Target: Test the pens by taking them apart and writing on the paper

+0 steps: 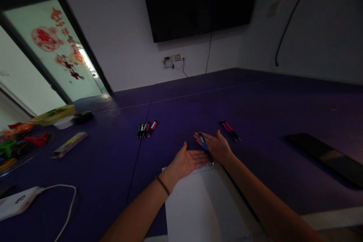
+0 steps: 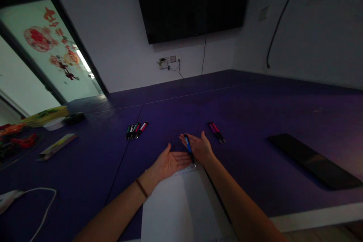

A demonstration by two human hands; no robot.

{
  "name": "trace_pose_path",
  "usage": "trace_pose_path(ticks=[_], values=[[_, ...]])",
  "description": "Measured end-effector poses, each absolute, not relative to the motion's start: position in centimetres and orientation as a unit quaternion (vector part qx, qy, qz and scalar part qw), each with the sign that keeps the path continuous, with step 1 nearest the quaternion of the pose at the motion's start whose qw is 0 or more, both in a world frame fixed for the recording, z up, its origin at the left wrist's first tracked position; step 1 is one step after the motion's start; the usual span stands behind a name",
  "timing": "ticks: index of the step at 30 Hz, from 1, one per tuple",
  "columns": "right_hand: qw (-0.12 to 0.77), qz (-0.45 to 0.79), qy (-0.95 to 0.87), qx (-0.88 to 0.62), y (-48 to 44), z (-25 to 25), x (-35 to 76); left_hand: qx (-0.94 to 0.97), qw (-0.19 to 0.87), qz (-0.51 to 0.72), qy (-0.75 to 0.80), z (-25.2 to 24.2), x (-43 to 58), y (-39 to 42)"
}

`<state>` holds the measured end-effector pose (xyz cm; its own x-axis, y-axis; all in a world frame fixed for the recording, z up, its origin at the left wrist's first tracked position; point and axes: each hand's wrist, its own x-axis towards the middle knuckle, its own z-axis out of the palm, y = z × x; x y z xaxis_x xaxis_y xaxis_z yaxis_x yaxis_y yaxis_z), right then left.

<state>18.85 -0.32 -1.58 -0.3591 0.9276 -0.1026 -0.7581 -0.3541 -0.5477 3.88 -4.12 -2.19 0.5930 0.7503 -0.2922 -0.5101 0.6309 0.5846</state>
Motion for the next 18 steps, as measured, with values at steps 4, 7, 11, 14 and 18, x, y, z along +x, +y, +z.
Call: trace_pose_path(ticks=[4,7,11,14,18], values=[[0.533,0.79,-0.213,-0.215,-0.38,-1.21,18.71,0.233,0.861,0.359,0.275,-1.76,3.94,-4.29],[0.535,0.778,-0.235,-0.23,-0.43,-1.16,18.49,0.223,0.862,0.365,0.27,-1.53,3.91,-4.48],[0.544,0.753,-0.273,-0.25,-0.59,-1.4,18.13,0.214,0.863,0.369,0.27,-1.32,3.86,-4.72],[0.548,0.751,-0.274,-0.247,-0.65,-1.62,17.98,0.214,0.863,0.365,0.276,-1.25,3.86,-4.73],[0.545,0.751,-0.282,-0.243,-0.68,-1.63,17.97,0.221,0.863,0.36,0.279,-1.6,3.85,-4.52]])
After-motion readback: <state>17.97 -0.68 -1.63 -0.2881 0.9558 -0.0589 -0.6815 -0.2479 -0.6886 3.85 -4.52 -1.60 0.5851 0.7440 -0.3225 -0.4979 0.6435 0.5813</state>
